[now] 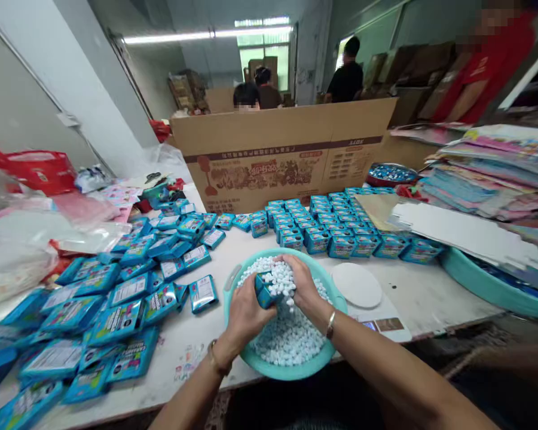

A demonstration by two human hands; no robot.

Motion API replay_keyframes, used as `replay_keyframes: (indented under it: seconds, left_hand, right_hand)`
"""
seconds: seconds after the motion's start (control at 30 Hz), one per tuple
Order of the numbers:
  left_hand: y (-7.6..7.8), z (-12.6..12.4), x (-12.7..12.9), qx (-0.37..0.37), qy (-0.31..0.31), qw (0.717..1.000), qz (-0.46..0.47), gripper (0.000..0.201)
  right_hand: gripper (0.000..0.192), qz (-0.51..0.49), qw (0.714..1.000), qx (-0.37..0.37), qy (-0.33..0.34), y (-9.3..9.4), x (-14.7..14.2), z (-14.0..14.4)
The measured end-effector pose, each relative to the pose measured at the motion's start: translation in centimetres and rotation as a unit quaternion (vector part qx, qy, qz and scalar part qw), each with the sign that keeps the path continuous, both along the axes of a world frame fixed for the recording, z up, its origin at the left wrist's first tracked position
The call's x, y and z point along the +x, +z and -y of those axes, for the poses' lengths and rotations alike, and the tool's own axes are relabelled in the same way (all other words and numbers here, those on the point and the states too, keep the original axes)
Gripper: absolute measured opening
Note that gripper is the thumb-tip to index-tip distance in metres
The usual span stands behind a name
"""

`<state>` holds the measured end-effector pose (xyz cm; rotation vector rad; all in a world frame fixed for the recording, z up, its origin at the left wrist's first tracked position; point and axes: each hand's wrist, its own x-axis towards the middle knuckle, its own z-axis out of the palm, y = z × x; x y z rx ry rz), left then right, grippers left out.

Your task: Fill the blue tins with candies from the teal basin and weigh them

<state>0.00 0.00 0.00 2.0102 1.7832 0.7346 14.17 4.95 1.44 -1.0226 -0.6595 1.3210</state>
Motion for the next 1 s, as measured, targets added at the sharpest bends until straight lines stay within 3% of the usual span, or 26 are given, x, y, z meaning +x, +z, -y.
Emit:
replay_keyframes:
  seconds: [0.6,1.0]
  left_hand:
    - [1.6,-0.7,-0.7,-0.026,-0.036,0.999,-0.019,0.071]
    - [1.5,-0.7,-1.1,-0.015,-0.046,0.999,-0.026,0.069]
  right_hand:
    - [0.019,0.022,0.999,0.008,0.037,-0.7,-0.5,-0.6]
    - [0.028,0.088,0.990,0.054,0.094,0.6,-0.5,-0.2]
